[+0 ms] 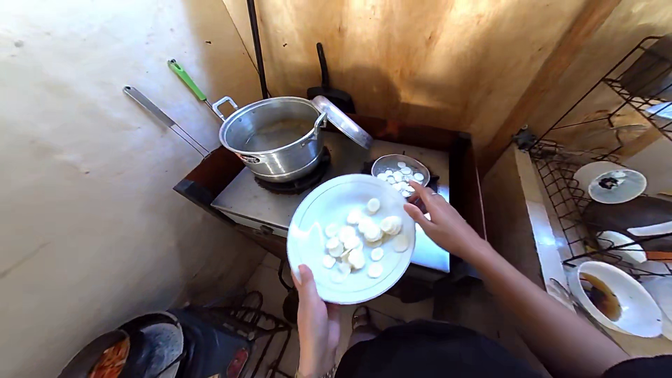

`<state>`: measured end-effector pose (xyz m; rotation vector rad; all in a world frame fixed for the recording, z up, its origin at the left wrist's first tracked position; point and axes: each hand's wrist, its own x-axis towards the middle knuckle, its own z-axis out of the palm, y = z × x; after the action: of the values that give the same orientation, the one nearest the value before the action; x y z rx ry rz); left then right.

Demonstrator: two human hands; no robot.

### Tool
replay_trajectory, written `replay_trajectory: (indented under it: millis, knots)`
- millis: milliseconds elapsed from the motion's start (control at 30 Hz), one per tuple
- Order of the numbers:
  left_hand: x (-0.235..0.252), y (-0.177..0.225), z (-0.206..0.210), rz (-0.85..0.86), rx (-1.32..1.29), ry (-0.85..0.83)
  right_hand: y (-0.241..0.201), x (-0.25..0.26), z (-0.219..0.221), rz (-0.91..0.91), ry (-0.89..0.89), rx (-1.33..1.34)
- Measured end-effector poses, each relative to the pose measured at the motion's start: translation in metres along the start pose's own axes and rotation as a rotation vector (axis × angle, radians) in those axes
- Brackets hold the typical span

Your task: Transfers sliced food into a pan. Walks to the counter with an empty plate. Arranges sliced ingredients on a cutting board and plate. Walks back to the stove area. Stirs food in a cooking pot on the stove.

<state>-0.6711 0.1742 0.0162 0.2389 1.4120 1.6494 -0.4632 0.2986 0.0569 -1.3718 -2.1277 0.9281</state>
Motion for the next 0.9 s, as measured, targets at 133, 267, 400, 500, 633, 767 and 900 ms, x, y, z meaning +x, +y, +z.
replay_trajectory:
  millis: [133,267,400,500,633,767,900]
  knots:
    - [0.004,-0.005,-0.015,0.049,-0.003,0.113,-0.035,0.010,0.054,-0.133,-0.139,-0.178]
    - [0.008,-0.010,-0.019,0.075,0.018,0.150,-0.049,0.030,0.097,-0.089,-0.387,-0.255]
    - [0.015,-0.010,-0.018,0.039,0.013,0.162,-0.063,0.044,0.116,-0.095,-0.590,-0.195]
    - [0.021,-0.011,-0.018,0.035,-0.003,0.136,-0.065,0.053,0.119,-0.181,-0.656,-0.233]
    - [0.027,-0.009,-0.013,0.036,-0.024,0.105,-0.061,0.069,0.110,-0.330,-0.595,-0.318]
    - [0.031,-0.007,-0.006,0.004,-0.012,0.047,-0.062,0.088,0.095,-0.326,-0.613,-0.323]
    - [0.038,-0.006,0.003,-0.037,-0.013,-0.008,-0.053,0.109,0.088,-0.304,-0.618,-0.320]
